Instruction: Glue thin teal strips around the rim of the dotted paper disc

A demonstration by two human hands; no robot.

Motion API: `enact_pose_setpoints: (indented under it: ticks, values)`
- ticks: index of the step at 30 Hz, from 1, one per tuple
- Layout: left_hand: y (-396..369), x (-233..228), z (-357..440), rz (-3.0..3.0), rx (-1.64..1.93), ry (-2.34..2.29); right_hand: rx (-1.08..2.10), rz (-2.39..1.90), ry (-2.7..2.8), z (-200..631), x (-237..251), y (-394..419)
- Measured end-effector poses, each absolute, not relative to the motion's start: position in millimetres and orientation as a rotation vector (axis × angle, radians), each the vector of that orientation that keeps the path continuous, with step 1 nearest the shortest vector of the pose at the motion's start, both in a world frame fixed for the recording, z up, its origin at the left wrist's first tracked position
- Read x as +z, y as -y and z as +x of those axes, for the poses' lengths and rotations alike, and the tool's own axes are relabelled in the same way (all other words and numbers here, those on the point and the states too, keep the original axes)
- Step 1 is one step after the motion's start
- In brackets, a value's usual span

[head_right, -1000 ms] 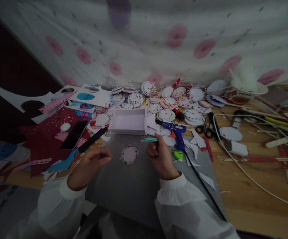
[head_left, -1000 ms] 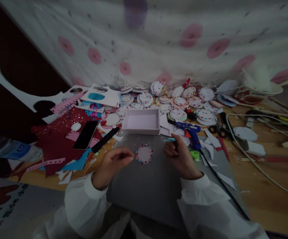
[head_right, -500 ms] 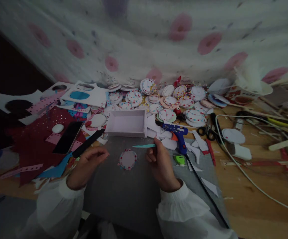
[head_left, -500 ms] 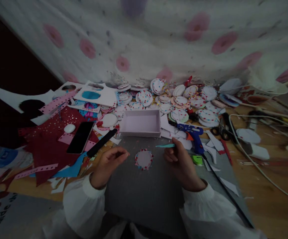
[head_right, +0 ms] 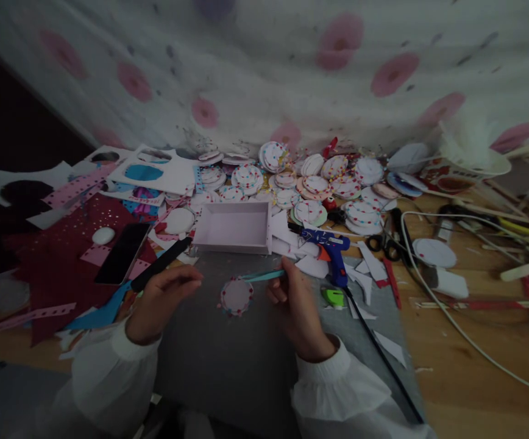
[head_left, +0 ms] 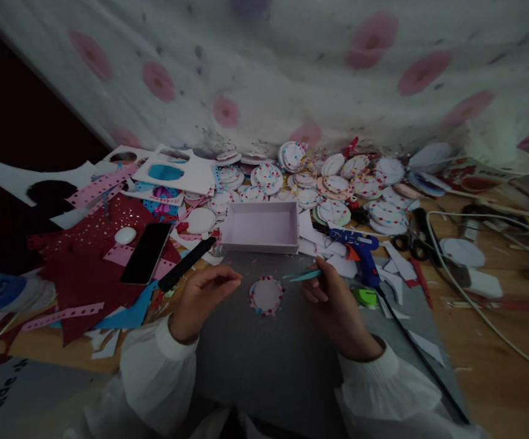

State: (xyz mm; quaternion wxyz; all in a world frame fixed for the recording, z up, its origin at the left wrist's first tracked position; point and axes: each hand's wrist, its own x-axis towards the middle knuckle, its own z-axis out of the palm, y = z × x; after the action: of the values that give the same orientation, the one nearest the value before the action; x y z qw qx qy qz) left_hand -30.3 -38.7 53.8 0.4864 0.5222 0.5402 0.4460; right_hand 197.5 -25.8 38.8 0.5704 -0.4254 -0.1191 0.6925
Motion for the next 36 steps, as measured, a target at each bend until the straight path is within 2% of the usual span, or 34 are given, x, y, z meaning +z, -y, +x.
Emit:
enact_pose_setpoints:
  ticks: [8, 14, 21, 26, 31, 36]
  values:
    - [48.1, 62.4, -23.6, 1.336, 1.089, -1.212, 1.64, -0.975, 0.301, 196.8, 38.2, 27.3]
    - [36.6, 58.9, -19.3, 1.404, 1.223, -1.106, 1.697, -0.94, 0.221, 196.6, 40.9, 28.2]
    - [-7.6, 48.9, -27.1, 1.654, 1.421, -1.379, 1.662, -0.835, 0.189, 199.4, 44.6, 23.0]
    - [-19.8, 33.4, -38.1, 1.884, 1.413, -1.412, 1.615, -0.809, 0.265, 200.8, 42.1, 22.4]
    - [-17.4, 20.9, -46.2, 2.313, 1.375, -1.392, 1.473, -0.869, 0.404, 200.6, 31.5, 23.3]
    - [-10.9, 10.6, -46.9, 2.652, 1.111, -1.561, 1.162, -1.052, 0.772, 205.5, 17.7, 20.6]
